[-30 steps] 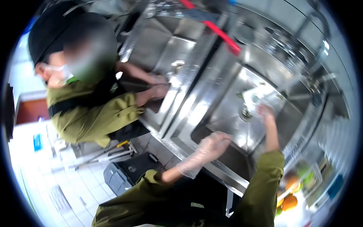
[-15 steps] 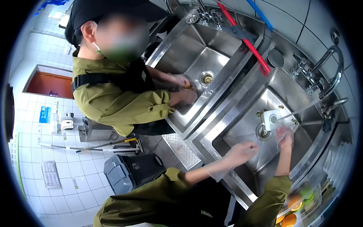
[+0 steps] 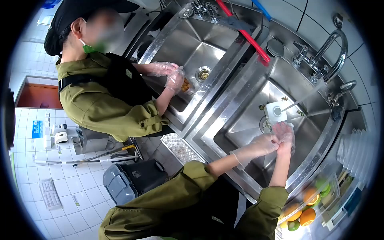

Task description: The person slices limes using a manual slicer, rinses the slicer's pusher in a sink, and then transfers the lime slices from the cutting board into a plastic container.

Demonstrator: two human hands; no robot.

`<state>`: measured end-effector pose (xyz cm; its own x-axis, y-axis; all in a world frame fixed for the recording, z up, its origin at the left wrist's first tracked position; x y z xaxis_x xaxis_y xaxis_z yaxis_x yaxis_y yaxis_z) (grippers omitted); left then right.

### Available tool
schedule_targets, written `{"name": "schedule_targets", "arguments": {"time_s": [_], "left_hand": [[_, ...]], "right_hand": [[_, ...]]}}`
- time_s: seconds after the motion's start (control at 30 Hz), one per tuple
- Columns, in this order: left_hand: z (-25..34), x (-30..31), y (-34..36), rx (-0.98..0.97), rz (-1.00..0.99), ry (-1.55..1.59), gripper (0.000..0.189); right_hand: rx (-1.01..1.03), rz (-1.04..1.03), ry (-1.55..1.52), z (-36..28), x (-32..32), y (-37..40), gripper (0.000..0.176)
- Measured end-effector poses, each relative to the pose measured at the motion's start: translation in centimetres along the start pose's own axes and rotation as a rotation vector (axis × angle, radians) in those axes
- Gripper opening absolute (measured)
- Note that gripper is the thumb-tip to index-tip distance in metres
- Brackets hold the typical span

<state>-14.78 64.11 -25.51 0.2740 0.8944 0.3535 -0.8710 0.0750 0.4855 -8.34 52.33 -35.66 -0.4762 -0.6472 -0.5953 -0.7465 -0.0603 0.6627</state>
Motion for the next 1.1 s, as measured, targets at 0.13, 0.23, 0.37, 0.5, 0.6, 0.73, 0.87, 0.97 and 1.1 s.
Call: {"name": "schedule_targets", "arguments": {"time_s": [0.13, 0.23, 0.37, 0.5, 0.6, 0.73, 0.87, 0.97, 1.1], "left_hand": [[0.2, 0.6, 0.0, 0.039, 0.078, -0.080, 0.028], [0.7, 0.1, 0.2, -0.071, 0.075, -0.073, 0.029], [1.5, -2.3, 0.8, -0.205, -0.154, 0.230, 0.016], [2.6, -1.6, 1.9, -0.406, -0.108, 0.230, 0.008], [3.3, -0.5, 2.8, -0.336, -0.169, -0.210, 0.007], [3.6, -0.8, 2.1, -0.412, -0.199, -0.075, 0.006], [2.6, -2.5, 0.9, -0.498, -0.176, 0.359, 0.003], [3.1, -2.0, 2.7, -0.509, -0.292, 0.352, 0.006], [2.8, -2.0, 2.9, -0.511, -0.191, -0.157, 0.004]], "right_hand": [[0.009, -0.073, 0.010, 0.2, 0.0, -0.1, 0.028], [0.017, -0.114, -0.001, 0.0, 0.0, 0.4, 0.025], [-0.211, -0.022, 0.076, 0.7, 1.0, 0.6, 0.045], [-0.207, -0.062, 0.124, 0.7, 0.4, 0.6, 0.066], [-0.286, 0.055, 0.089, 0.2, -1.3, 1.9, 0.079], [-0.351, -0.051, 0.064, 0.4, -1.1, 1.6, 0.094], [-0.396, -0.253, 0.030, 1.7, -2.5, 2.1, 0.100], [-0.296, -0.345, 0.043, 1.5, -3.9, 2.4, 0.096], [-0.266, -0.202, -0.120, 1.1, -4.4, 3.4, 0.101]]}}
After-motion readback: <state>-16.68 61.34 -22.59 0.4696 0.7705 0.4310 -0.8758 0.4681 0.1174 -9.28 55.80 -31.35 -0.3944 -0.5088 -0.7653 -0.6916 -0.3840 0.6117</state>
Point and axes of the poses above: each hand's wrist, its own y-axis away from the middle knuckle, its own x-axis out of the back of the hand, z = x × y, the point moved 7 cm from there along -y, towards the middle knuckle, and after that the axes turned 14 degrees about -y, right-handed, at the moved point
